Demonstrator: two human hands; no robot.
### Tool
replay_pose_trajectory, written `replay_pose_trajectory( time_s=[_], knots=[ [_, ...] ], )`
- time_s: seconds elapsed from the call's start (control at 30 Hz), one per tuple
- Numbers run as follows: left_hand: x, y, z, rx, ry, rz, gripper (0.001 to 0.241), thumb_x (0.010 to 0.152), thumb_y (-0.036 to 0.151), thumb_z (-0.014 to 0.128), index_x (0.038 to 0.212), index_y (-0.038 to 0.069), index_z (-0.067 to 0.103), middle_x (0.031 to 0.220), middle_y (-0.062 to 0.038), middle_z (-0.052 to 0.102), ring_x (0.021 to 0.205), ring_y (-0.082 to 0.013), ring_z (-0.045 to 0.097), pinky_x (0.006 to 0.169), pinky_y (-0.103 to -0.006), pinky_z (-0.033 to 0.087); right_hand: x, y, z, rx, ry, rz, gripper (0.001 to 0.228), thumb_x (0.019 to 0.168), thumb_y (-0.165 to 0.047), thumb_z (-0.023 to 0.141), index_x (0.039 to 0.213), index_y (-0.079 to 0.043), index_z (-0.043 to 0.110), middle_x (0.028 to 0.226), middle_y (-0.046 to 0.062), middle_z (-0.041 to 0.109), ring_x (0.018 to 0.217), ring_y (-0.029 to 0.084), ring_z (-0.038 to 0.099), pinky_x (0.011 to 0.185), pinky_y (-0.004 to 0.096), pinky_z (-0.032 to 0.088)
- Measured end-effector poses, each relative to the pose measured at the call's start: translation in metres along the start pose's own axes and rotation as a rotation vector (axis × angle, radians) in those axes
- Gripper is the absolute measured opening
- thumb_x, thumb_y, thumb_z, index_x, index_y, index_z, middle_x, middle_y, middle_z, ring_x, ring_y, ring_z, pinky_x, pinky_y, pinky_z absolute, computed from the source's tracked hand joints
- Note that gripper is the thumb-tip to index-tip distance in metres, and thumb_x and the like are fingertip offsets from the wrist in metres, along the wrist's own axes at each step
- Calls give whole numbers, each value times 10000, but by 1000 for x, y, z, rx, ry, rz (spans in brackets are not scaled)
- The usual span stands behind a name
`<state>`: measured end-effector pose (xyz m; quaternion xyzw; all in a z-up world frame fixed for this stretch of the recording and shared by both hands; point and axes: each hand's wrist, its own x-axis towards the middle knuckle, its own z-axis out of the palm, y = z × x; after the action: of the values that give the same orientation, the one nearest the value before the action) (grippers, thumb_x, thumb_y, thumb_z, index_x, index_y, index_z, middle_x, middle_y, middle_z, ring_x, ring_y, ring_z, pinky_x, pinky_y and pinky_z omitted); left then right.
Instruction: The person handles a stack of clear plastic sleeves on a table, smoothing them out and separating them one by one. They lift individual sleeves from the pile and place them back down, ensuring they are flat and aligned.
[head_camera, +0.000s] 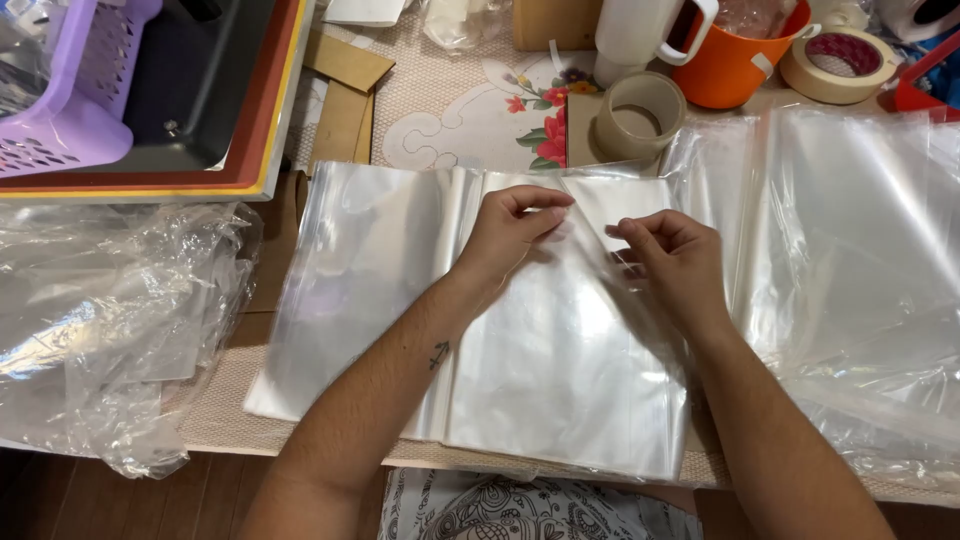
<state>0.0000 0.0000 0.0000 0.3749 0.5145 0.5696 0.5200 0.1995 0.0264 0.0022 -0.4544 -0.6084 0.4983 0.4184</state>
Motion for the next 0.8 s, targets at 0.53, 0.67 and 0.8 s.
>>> replay_pose_trajectory(
  time_s=[0.53, 0.67, 0.8],
  knots=[
    [37, 19, -124, 352, -11, 4, 636, 750, -92, 699, 1345, 63, 535, 927, -134, 649, 645, -173, 693, 492, -266, 631, -1, 12, -3, -494, -25, -248, 403, 972, -331, 705, 1321, -130, 681, 1217, 144, 706, 1200, 353, 622, 1048, 458, 453],
    [17, 87, -143, 946, 205, 6, 844, 805, -205, 544, 1547, 104, 284, 1278, -196, 556, 1105, -358, 582, 856, -436, 540, -4, -9, 10, -745, -128, -221, 931, 814, -372, 786, 1512, 38, 325, 1509, 295, 390, 1435, 487, 267, 1166, 560, 231],
    [36, 55, -158, 1975, 384, 203, 1060, 648, -41, 826, 1560, 115, 308, 1249, -200, 583, 1037, -329, 603, 851, -403, 545, -4, -21, 13, -839, -238, -69, 1024, 798, -450, 762, 1535, 21, 231, 1600, 251, 254, 1521, 407, 96, 1200, 520, 118]
  ],
)
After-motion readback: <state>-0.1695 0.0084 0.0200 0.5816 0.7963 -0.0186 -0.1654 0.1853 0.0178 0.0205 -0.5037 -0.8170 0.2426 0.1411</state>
